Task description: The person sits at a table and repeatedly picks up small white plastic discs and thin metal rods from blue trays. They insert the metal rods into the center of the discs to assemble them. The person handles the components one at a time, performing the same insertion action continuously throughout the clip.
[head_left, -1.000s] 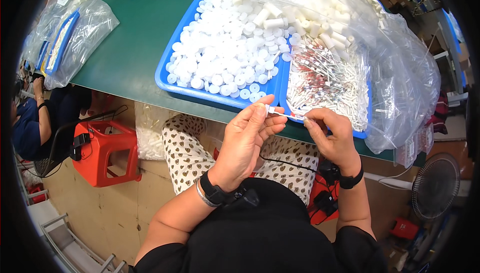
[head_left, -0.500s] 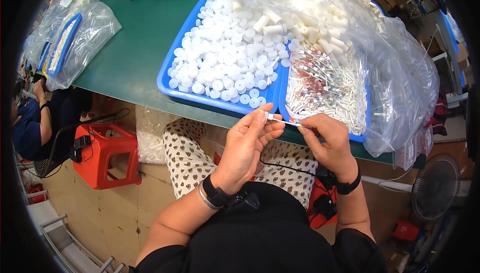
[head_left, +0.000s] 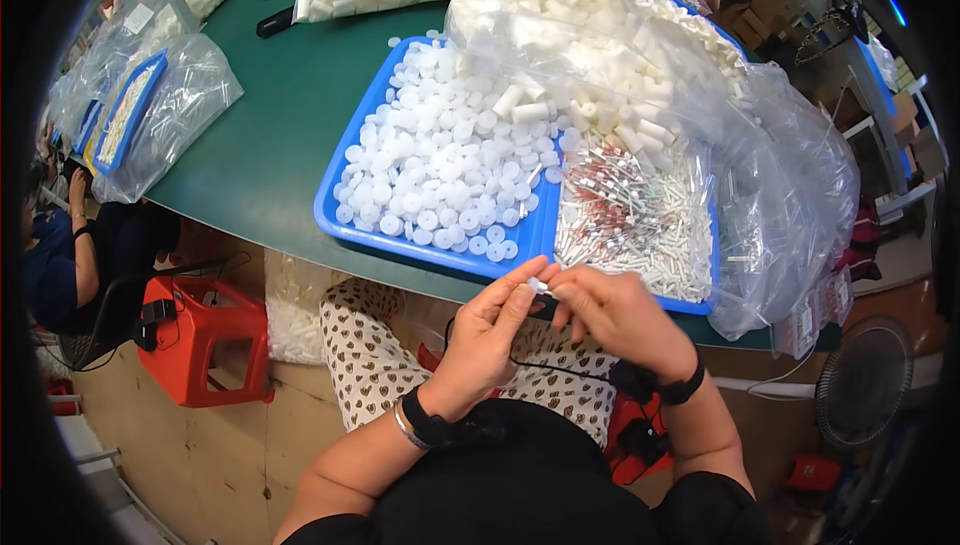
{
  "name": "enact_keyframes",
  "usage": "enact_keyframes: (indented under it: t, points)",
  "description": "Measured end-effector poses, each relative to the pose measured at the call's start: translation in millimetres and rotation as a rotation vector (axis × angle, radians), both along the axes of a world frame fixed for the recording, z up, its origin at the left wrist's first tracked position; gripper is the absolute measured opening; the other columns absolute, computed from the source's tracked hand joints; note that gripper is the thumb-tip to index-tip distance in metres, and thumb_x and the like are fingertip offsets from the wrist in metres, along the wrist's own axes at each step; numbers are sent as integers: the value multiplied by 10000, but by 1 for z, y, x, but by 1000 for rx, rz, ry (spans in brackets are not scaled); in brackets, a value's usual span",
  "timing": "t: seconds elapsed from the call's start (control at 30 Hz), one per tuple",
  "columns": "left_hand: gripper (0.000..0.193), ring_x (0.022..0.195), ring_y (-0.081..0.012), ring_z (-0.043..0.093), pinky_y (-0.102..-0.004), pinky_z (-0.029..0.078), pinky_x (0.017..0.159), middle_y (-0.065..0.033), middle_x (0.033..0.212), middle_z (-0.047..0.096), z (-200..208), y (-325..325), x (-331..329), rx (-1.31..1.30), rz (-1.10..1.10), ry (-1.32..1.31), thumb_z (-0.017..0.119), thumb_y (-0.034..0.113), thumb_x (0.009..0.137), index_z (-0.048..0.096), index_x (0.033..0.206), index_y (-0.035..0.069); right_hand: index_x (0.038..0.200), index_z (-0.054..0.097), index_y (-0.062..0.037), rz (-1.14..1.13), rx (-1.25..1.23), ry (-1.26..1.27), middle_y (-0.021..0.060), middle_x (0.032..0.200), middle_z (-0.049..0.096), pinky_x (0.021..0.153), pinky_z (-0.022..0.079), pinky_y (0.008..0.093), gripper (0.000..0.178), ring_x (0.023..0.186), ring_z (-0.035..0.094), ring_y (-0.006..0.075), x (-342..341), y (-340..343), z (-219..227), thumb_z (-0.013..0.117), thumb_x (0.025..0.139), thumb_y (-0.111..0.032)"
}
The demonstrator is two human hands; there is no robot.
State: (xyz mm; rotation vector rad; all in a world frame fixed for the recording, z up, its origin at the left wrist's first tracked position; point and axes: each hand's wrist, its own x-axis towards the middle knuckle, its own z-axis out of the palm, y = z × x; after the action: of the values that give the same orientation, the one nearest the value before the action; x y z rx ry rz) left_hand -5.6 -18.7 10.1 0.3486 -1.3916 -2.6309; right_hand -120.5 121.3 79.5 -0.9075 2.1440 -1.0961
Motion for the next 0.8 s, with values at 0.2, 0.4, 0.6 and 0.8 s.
enact_keyframes:
  t: [0.2,0.4,0.6,0.8]
  points:
    - [385,1019,-163,635,-306,514,921,-162,1200,639,-2,1,0,222,-11,-29,421,247,1075,485,1350,-15,1023,659,-33,-340,155,1066,146,843,700,664,521,383,149,712,681,317,-127,12,-7,560,956,-122]
    - [400,938,-149,639,-294,532,885,-150,1107,650,-5,3,4,315,-37,-89,425,263,1073,490,1330,-37,895,682,-39,-340,347,845,183,911,681,738,498,477,140,835,642,404,-155,15,-25,624,875,-164]
    - [398,920,-137,629,-290,527,880,-141,1092,653,-6,3,3,310,-48,-117,436,276,1070,509,1313,-31,956,625,-27,-299,338,685,163,947,673,750,497,441,169,877,645,366,-166,29,-25,642,865,-169]
    - [407,919,-143,628,-290,521,871,-141,1090,654,-2,-1,2,320,-38,-103,443,284,1068,505,1318,-31,946,577,-3,-419,153,830,180,939,664,734,493,434,172,846,644,366,-146,46,-18,672,843,-104]
